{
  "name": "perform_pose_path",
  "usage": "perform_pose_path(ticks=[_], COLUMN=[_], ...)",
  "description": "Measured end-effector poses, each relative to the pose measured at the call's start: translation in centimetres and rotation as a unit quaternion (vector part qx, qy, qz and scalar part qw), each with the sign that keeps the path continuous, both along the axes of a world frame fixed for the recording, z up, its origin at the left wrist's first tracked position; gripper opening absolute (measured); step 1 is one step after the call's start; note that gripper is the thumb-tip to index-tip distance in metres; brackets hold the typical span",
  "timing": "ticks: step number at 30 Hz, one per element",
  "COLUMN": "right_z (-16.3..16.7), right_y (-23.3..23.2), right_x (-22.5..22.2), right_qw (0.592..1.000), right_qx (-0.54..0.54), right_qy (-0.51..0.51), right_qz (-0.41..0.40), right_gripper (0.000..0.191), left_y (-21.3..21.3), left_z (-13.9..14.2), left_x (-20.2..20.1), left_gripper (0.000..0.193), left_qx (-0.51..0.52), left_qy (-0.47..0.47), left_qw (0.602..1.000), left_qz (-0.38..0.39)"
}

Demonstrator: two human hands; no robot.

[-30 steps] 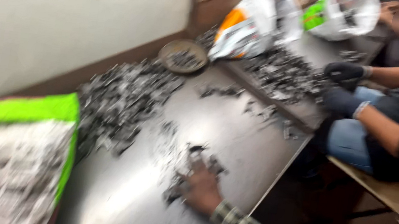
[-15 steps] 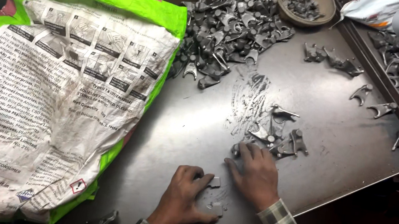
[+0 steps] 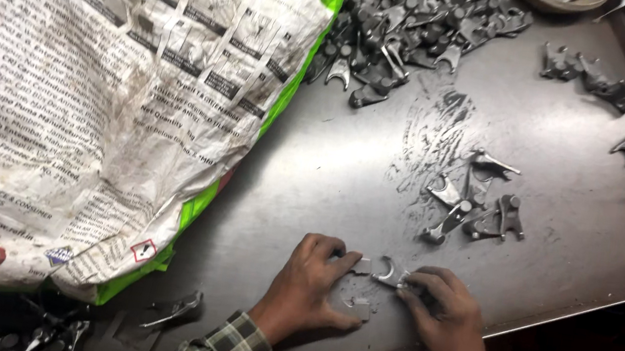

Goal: The person picks up small fork-shaped metal castings one at a time from a pile on a metal work table and places them into a separate group on the table, occasionally turning a piece over in their hands before setting it down. Other workers at the same table handle similar castings.

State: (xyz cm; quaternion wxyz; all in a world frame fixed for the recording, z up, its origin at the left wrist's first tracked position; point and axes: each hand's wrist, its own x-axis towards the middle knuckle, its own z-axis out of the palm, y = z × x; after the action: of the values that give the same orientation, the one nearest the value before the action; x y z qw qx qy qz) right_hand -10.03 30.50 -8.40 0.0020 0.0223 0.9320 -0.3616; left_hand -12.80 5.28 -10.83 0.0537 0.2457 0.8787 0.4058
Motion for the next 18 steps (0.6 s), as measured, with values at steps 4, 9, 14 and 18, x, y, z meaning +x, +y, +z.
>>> perform_pose_path(ticks=[4, 9, 14, 18], right_z=[-0.5, -0.8, -0.8, -0.2], right_y=[1.2, 1.3, 0.5, 0.4], right_x=[0.2, 0.2, 0.0, -0.2], right_qw=[0.998, 0.987, 0.988, 0.985], right_qx=[-0.009, 0.016, -0.002, 0.006], right_qy=[0.033, 0.088, 0.067, 0.069], right_qz=[0.050, 0.130, 0.139, 0.157], right_gripper=[0.046, 0.038, 0.037, 0.035], left_y=[0.1, 0.1, 0.1, 0.1], left_z=[-0.1, 0.0, -0.2, -0.3], left_x=[-0.1, -0.1, -0.3, -0.5], left_gripper=[0.091, 0.091, 0.093, 0.091], left_qx=[-0.006, 0.004, 0.008, 0.007], left_qy=[-0.003, 0.004, 0.011, 0.004], left_qw=[1.000, 1.000, 1.000, 1.000], left_qz=[-0.002, 0.002, 0.002, 0.002])
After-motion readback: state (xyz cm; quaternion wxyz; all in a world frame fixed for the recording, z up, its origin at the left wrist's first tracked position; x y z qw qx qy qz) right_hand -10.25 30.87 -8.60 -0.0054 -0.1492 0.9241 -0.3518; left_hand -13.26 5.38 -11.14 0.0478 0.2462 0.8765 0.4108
